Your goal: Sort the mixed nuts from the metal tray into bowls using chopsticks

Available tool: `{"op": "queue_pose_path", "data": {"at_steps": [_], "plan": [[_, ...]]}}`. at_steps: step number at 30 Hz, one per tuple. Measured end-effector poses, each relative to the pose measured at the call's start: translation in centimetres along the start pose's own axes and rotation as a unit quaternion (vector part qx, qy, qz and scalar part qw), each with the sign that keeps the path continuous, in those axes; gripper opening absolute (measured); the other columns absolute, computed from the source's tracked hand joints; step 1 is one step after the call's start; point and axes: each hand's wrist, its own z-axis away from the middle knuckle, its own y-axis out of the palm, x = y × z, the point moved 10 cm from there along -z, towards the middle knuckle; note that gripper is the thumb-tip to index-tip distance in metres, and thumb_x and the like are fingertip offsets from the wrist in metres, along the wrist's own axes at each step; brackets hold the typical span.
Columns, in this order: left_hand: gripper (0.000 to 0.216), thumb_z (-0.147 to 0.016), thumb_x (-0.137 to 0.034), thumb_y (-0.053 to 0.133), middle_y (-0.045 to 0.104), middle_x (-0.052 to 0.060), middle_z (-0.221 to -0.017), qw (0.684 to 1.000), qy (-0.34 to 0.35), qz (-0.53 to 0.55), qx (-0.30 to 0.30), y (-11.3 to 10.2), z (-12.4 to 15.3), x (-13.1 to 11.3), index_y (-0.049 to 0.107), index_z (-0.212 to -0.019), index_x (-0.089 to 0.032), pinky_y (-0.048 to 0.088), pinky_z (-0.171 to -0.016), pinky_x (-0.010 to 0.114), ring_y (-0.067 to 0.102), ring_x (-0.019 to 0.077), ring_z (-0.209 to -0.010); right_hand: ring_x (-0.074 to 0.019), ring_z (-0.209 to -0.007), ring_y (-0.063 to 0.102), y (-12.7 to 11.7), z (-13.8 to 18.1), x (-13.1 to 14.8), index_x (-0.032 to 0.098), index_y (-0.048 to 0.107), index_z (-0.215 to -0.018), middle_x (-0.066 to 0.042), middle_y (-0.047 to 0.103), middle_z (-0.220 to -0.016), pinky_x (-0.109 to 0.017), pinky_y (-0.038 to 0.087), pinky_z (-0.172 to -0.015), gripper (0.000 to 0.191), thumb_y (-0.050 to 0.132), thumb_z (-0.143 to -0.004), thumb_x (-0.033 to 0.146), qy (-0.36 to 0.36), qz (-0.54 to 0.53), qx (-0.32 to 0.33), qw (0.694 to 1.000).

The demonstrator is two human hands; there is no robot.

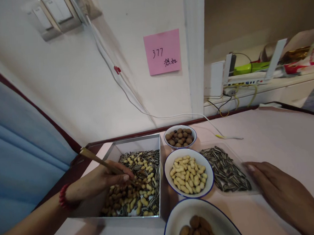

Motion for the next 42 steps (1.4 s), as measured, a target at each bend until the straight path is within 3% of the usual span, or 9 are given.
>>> {"op": "queue_pose_path", "data": {"at_steps": [5,10,15,20,27,31,36,38,42], "plan": [[0.042,-0.076,-0.05,0.091,0.082,0.011,-0.093,0.983,-0.063,0.163,-0.057,-1.1,0.0,1.3,0.08,-0.096,-0.015,0.064,-0.078,0.032,0.079,0.0258,-0.086,-0.0338,-0.121,0.065,-0.1,0.0,0.0,0.023,0.076,-0.103,-0.008,0.073,-0.123,-0.052,0.046,-0.116,0.081,0.033,-0.075,0.085,0.003,0.004,-0.003,1.0],[0.037,-0.076,-0.04,0.094,0.082,0.014,-0.093,0.956,-0.061,0.264,-0.11,-2.7,0.8,1.2,0.08,-0.095,-0.011,0.066,-0.077,0.029,0.08,0.0249,-0.084,-0.0329,-0.12,0.066,0.3,-0.2,0.3,0.023,0.077,-0.104,-0.01,0.072,-0.124,-0.049,0.049,-0.112,0.077,0.032,-0.084,0.082,-0.042,0.002,-0.003,0.999],[0.011,-0.089,-0.015,0.081,0.081,0.021,-0.104,0.931,-0.036,0.325,-0.163,-4.9,1.6,0.0,0.08,-0.099,-0.009,0.067,-0.079,0.028,0.081,0.0248,-0.086,-0.0321,-0.119,0.066,0.7,-0.5,0.3,0.022,0.077,-0.104,-0.012,0.073,-0.123,-0.047,0.051,-0.109,0.066,0.035,-0.094,0.071,-0.083,-0.008,-0.016,0.996],[0.018,-0.096,-0.002,0.065,0.082,0.019,-0.099,0.912,-0.005,0.355,-0.204,-6.3,0.9,-2.4,0.081,-0.099,-0.009,0.068,-0.082,0.03,0.082,0.0248,-0.084,-0.0311,-0.118,0.066,1.2,-0.7,0.2,0.023,0.077,-0.106,-0.01,0.072,-0.122,-0.048,0.052,-0.108,0.066,0.036,-0.094,0.073,-0.087,-0.016,-0.011,0.996],[0.013,-0.094,-0.008,0.07,0.083,0.018,-0.096,0.927,0.029,0.345,-0.148,-3.5,-1.4,-7.4,0.082,-0.097,-0.01,0.068,-0.081,0.028,0.082,0.0238,-0.084,-0.0296,-0.113,0.066,1.1,-0.3,1.3,0.022,0.075,-0.103,-0.011,0.07,-0.119,-0.045,0.054,-0.103,0.069,0.032,-0.096,0.076,-0.099,-0.027,-0.012,0.995],[0.02,-0.088,-0.031,0.085,0.083,0.013,-0.098,0.957,0.072,0.266,-0.094,-0.3,-2.8,-9.8,0.082,-0.099,-0.014,0.066,-0.083,0.027,0.081,0.0237,-0.091,-0.0292,-0.112,0.066,1.2,-0.3,1.4,0.022,0.075,-0.105,-0.011,0.07,-0.117,-0.044,0.054,-0.102,0.071,0.03,-0.098,0.077,-0.11,-0.027,-0.01,0.994],[0.034,-0.091,-0.051,0.08,0.082,0.008,-0.111,0.981,0.109,0.159,-0.011,3.3,-3.7,-11.0,0.081,-0.107,-0.02,0.063,-0.089,0.03,0.078,0.0242,-0.102,-0.0284,-0.116,0.065,1.3,-0.2,1.1,0.023,0.074,-0.111,-0.009,0.069,-0.122,-0.043,0.053,-0.103,0.068,0.032,-0.101,0.075,-0.113,-0.029,-0.009,0.993],[0.035,-0.092,-0.053,0.078,0.082,0.008,-0.112,0.982,0.116,0.148,-0.015,3.3,-3.6,-10.9,0.081,-0.108,-0.021,0.062,-0.09,0.032,0.077,0.0245,-0.103,-0.0281,-0.116,0.065,1.4,-0.2,1.1,0.023,0.074,-0.112,-0.009,0.069,-0.123,-0.043,0.053,-0.104,0.066,0.033,-0.102,0.073,-0.116,-0.031,-0.008,0.993],[0.044,-0.085,-0.058,0.083,0.083,0.01,-0.102,0.98,0.101,0.152,-0.085,0.8,-2.6,-10.0,0.08,-0.105,-0.019,0.064,-0.086,0.035,0.079,0.0275,-0.097,-0.0292,-0.115,0.065,1.4,-0.4,0.7,0.023,0.075,-0.11,-0.01,0.07,-0.122,-0.044,0.053,-0.104,0.068,0.032,-0.1,0.074,-0.11,-0.027,-0.008,0.993]]}}
